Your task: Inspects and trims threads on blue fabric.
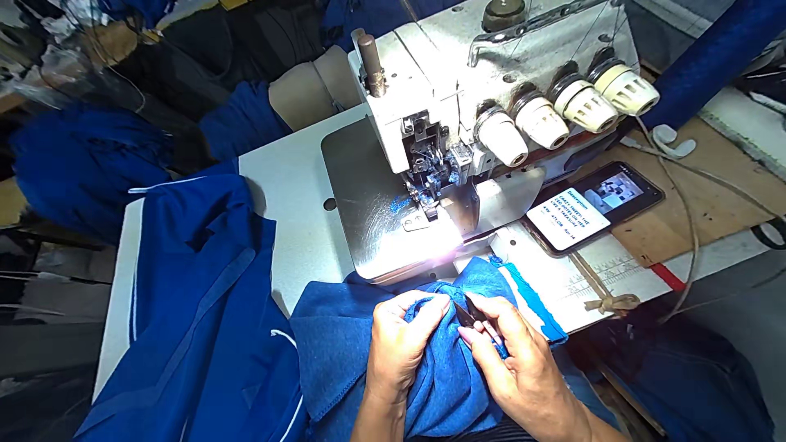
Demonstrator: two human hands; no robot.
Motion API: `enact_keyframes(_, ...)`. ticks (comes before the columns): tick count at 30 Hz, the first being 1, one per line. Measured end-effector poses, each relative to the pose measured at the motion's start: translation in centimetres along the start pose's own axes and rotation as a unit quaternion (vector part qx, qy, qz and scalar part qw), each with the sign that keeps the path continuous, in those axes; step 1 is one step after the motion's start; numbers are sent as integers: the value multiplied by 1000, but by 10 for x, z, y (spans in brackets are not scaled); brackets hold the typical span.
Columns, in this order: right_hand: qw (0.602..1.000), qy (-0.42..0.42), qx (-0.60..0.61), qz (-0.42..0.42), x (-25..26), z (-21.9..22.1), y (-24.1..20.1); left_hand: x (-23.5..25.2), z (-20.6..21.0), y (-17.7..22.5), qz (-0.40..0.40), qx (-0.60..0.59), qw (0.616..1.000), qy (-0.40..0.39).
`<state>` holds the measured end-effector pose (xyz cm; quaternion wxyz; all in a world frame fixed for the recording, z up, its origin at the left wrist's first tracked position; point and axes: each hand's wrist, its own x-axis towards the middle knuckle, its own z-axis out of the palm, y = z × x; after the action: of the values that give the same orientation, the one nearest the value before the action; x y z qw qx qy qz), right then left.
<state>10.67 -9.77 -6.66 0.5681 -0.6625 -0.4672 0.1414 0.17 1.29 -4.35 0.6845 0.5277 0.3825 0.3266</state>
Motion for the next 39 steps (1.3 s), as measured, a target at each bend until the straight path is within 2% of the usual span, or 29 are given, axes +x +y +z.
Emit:
enact_keyframes(10,1000,5,-16,-5,0,1,1,0,-1,-1,11,13,1000,-7)
enact_keyframes(20,992,109,59,9,1,-5,6,0,-1,0,6,17,1000,-12)
enact_keyframes(27,1000,-9,-5,2,4,-12,-7,0,-1,0,8,18,1000,-7)
enact_keyframes(39,1000,-22,-9,8,4,-8,-5,0,-1,-1,12,4,1000,-9)
